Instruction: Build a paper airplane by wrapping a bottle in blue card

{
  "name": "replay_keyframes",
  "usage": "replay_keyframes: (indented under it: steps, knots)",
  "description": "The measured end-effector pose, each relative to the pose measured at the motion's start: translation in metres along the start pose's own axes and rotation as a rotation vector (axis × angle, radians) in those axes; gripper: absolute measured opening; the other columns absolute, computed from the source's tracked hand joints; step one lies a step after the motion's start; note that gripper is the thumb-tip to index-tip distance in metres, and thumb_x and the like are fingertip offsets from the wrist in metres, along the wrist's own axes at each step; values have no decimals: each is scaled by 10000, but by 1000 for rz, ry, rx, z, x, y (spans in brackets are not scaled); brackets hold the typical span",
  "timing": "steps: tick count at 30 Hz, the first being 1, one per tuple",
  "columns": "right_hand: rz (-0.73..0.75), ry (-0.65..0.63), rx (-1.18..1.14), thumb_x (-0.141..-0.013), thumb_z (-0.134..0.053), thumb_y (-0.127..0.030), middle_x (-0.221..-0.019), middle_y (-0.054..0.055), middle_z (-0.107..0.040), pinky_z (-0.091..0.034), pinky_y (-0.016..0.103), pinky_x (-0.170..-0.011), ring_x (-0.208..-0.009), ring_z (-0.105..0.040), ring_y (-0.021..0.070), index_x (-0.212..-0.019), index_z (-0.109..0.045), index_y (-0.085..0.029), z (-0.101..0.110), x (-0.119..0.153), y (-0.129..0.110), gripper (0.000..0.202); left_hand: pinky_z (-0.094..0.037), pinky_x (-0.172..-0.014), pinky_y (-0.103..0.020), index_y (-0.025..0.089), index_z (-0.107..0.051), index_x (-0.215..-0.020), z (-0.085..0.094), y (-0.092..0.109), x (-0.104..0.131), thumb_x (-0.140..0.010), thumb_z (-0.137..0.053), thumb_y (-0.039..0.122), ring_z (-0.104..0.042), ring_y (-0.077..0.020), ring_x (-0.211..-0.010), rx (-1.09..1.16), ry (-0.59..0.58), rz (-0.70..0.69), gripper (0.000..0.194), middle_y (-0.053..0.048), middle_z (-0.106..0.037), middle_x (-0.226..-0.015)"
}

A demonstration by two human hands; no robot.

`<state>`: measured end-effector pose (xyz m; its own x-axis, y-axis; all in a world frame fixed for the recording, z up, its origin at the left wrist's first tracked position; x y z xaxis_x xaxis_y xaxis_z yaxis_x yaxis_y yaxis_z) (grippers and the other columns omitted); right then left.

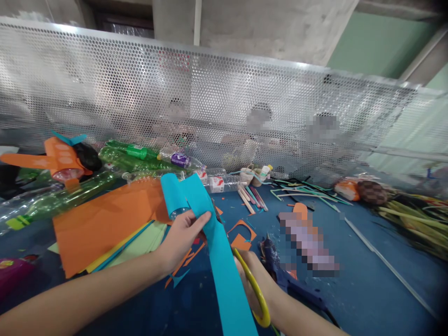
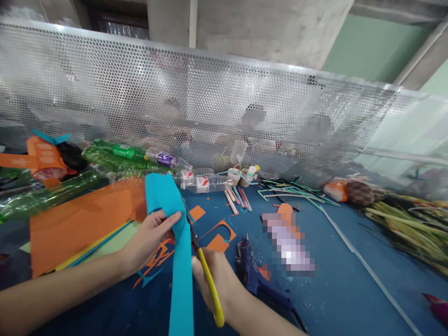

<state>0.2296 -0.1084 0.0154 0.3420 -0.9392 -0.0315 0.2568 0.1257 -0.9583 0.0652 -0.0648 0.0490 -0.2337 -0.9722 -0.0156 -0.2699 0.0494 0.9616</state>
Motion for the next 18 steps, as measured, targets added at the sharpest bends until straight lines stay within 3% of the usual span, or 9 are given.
replay_keyframes:
  steps: [18]
  knots:
    - [92, -11, -76, -826, -542, -606, -585, 16, -570, -492, 280, -564, -588, -541, 178, -784, -658, -182, 0, -3, -25, 441, -552, -627, -250, 151, -647, -710, 4, -3, -3, -760, -741, 413, -630, -131, -610, 127, 7, -1, 283, -11, -688, -654]
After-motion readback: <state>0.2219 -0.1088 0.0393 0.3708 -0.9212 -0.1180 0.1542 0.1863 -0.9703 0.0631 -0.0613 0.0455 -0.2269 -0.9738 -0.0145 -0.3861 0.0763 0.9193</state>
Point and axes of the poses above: each hand's wrist, its own x-axis away from the middle knuckle, its own z-axis out of the back of the hand, y = z × x, the point moved 1 cm from there along -x, towards the middle knuckle
